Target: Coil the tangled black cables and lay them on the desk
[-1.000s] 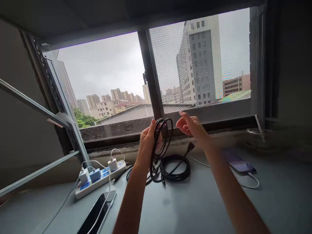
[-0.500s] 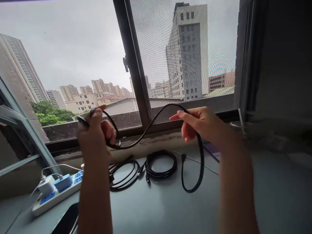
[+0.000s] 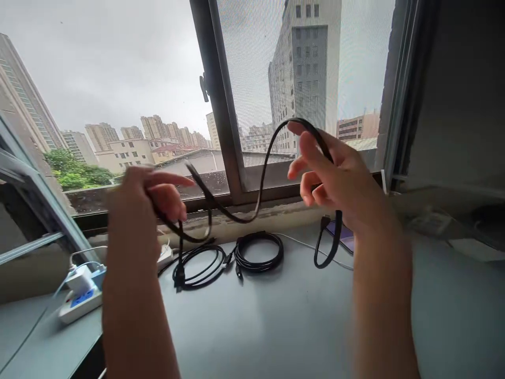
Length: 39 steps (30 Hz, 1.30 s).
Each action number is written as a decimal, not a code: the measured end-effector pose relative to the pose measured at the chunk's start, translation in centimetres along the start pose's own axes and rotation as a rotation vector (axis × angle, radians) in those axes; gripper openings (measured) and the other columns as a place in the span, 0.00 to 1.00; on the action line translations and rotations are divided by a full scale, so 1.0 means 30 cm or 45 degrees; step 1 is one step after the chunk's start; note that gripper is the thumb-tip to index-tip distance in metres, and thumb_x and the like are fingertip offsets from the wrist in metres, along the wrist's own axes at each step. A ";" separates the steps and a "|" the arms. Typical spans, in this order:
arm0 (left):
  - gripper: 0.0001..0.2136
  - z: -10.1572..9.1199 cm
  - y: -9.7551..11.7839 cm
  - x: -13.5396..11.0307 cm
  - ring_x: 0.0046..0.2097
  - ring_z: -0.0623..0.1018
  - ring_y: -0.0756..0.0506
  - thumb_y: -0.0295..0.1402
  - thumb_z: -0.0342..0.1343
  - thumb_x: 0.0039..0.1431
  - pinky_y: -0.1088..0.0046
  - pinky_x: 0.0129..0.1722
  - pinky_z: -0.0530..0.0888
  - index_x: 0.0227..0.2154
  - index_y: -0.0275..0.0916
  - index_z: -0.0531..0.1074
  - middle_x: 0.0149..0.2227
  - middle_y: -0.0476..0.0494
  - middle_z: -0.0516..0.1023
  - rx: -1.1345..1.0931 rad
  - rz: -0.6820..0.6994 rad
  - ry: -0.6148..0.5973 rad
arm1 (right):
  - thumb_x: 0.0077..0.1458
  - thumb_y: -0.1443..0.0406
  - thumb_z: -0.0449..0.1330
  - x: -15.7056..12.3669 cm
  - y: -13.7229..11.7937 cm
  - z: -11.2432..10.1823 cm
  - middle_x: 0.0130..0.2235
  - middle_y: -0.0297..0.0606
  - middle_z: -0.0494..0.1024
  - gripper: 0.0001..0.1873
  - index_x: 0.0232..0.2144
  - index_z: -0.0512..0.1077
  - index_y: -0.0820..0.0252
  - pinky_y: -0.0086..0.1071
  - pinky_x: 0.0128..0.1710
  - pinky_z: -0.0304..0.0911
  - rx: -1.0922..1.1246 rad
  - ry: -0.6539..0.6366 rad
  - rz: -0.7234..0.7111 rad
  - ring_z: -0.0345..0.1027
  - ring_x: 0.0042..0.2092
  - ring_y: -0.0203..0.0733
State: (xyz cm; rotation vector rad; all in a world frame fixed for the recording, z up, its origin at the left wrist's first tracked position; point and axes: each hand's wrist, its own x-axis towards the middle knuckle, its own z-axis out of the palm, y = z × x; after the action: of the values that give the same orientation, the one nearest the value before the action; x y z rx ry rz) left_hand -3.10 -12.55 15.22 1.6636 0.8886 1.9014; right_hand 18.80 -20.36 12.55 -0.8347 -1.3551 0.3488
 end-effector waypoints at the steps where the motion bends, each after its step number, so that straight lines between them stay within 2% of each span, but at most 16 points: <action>1: 0.17 0.010 -0.003 -0.007 0.13 0.60 0.51 0.35 0.46 0.50 0.74 0.13 0.58 0.13 0.36 0.72 0.07 0.49 0.61 0.100 -0.048 -0.081 | 0.55 0.47 0.54 0.000 0.003 0.021 0.29 0.30 0.71 0.29 0.56 0.62 0.50 0.23 0.13 0.45 -0.025 0.018 -0.028 0.58 0.17 0.25; 4: 0.17 0.033 -0.013 -0.028 0.13 0.64 0.51 0.38 0.50 0.50 0.76 0.12 0.59 0.11 0.38 0.70 0.09 0.47 0.67 0.203 -0.143 -0.380 | 0.51 0.48 0.59 -0.007 0.009 0.068 0.31 0.31 0.71 0.34 0.58 0.59 0.50 0.23 0.15 0.50 -0.059 0.000 -0.124 0.58 0.18 0.25; 7: 0.23 0.054 -0.007 -0.051 0.12 0.64 0.51 0.45 0.50 0.55 0.77 0.11 0.59 0.10 0.38 0.67 0.08 0.46 0.66 0.065 -0.189 -0.657 | 0.47 0.52 0.64 -0.022 0.012 0.093 0.31 0.31 0.72 0.41 0.60 0.57 0.51 0.23 0.15 0.52 -0.112 -0.190 -0.169 0.57 0.19 0.26; 9: 0.25 0.071 0.000 -0.067 0.12 0.64 0.52 0.48 0.49 0.56 0.77 0.12 0.59 0.11 0.37 0.68 0.09 0.46 0.65 0.000 -0.233 -0.757 | 0.43 0.55 0.67 -0.029 0.014 0.103 0.30 0.30 0.72 0.42 0.59 0.59 0.54 0.23 0.15 0.52 -0.173 -0.323 -0.171 0.56 0.19 0.26; 12: 0.27 0.101 -0.001 -0.086 0.11 0.64 0.52 0.52 0.49 0.55 0.77 0.12 0.60 0.12 0.36 0.69 0.10 0.47 0.65 -0.048 -0.263 -0.830 | 0.43 0.59 0.67 -0.029 0.018 0.115 0.22 0.26 0.67 0.25 0.45 0.72 0.59 0.23 0.16 0.48 -0.267 -0.431 -0.177 0.52 0.20 0.26; 14: 0.28 0.117 -0.010 -0.092 0.11 0.64 0.52 0.55 0.48 0.54 0.77 0.12 0.60 0.10 0.37 0.67 0.09 0.47 0.65 -0.048 -0.246 -0.878 | 0.45 0.61 0.66 -0.023 0.022 0.115 0.19 0.26 0.62 0.12 0.34 0.75 0.61 0.23 0.16 0.46 -0.330 -0.425 -0.182 0.50 0.20 0.27; 16: 0.28 0.122 -0.019 -0.092 0.12 0.66 0.50 0.56 0.48 0.54 0.76 0.13 0.61 0.11 0.38 0.67 0.09 0.47 0.65 -0.017 -0.205 -0.911 | 0.47 0.62 0.64 -0.018 0.028 0.107 0.18 0.27 0.62 0.09 0.30 0.76 0.62 0.24 0.17 0.46 -0.372 -0.360 -0.158 0.51 0.20 0.28; 19: 0.25 0.102 -0.020 -0.079 0.14 0.69 0.50 0.53 0.50 0.54 0.76 0.15 0.64 0.16 0.37 0.72 0.10 0.49 0.65 0.046 -0.077 -0.844 | 0.49 0.63 0.62 -0.015 0.032 0.086 0.19 0.30 0.70 0.11 0.35 0.78 0.62 0.25 0.21 0.55 -0.328 -0.211 -0.089 0.62 0.23 0.32; 22: 0.15 0.059 -0.003 -0.064 0.18 0.72 0.51 0.45 0.58 0.51 0.75 0.23 0.70 0.21 0.38 0.71 0.12 0.53 0.66 0.006 0.194 -0.495 | 0.50 0.64 0.61 -0.018 0.019 0.068 0.24 0.33 0.76 0.13 0.39 0.78 0.61 0.28 0.25 0.62 -0.238 -0.071 -0.098 0.69 0.28 0.36; 24: 0.10 0.035 0.014 -0.061 0.28 0.77 0.50 0.39 0.63 0.46 0.74 0.32 0.73 0.29 0.40 0.72 0.22 0.51 0.74 0.011 0.431 -0.307 | 0.51 0.64 0.62 -0.022 0.002 0.066 0.25 0.33 0.77 0.13 0.40 0.78 0.60 0.28 0.26 0.64 -0.207 -0.027 -0.159 0.70 0.29 0.36; 27: 0.21 0.035 0.028 -0.071 0.46 0.77 0.45 0.35 0.67 0.40 0.71 0.43 0.73 0.41 0.43 0.71 0.42 0.46 0.77 0.126 0.600 -0.346 | 0.51 0.63 0.62 -0.036 -0.030 0.078 0.25 0.30 0.77 0.12 0.39 0.78 0.57 0.29 0.29 0.67 -0.109 -0.034 -0.316 0.71 0.29 0.35; 29: 0.21 0.065 0.022 -0.085 0.43 0.78 0.44 0.36 0.66 0.42 0.70 0.41 0.74 0.42 0.42 0.71 0.42 0.44 0.78 0.112 0.521 -0.438 | 0.52 0.64 0.62 -0.049 -0.050 0.093 0.26 0.29 0.77 0.11 0.39 0.77 0.55 0.30 0.30 0.68 -0.019 0.012 -0.414 0.72 0.30 0.35; 32: 0.11 0.134 -0.011 -0.105 0.23 0.77 0.49 0.41 0.60 0.51 0.73 0.25 0.74 0.29 0.38 0.74 0.22 0.48 0.76 -0.055 0.221 -0.528 | 0.53 0.65 0.60 -0.058 -0.065 0.113 0.30 0.30 0.77 0.10 0.39 0.76 0.54 0.29 0.31 0.69 0.067 0.214 -0.516 0.72 0.32 0.34; 35: 0.23 0.188 -0.045 -0.117 0.13 0.68 0.51 0.44 0.53 0.56 0.76 0.14 0.66 0.10 0.39 0.62 0.09 0.51 0.62 -0.277 -0.066 -0.520 | 0.54 0.65 0.60 -0.041 -0.050 0.120 0.30 0.31 0.77 0.10 0.40 0.75 0.56 0.27 0.30 0.68 0.129 0.371 -0.597 0.73 0.32 0.33; 37: 0.27 0.202 -0.053 -0.118 0.11 0.64 0.52 0.43 0.53 0.56 0.76 0.12 0.62 0.06 0.40 0.54 0.07 0.52 0.57 -0.423 -0.146 -0.449 | 0.52 0.64 0.61 -0.020 -0.026 0.117 0.29 0.31 0.76 0.15 0.44 0.73 0.57 0.26 0.30 0.68 0.099 0.379 -0.576 0.72 0.32 0.33; 39: 0.27 0.200 -0.048 -0.114 0.10 0.61 0.53 0.40 0.54 0.56 0.77 0.10 0.59 0.06 0.40 0.53 0.06 0.53 0.56 -0.467 -0.163 -0.367 | 0.49 0.63 0.63 -0.001 -0.003 0.109 0.30 0.30 0.75 0.20 0.47 0.71 0.56 0.25 0.29 0.68 0.010 0.336 -0.505 0.72 0.33 0.34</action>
State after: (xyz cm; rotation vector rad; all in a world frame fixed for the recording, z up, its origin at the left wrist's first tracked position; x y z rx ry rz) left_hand 3.25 -12.97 12.19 1.5608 0.4843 1.5740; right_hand 15.67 -19.37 12.56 -0.5646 -1.2350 -0.0644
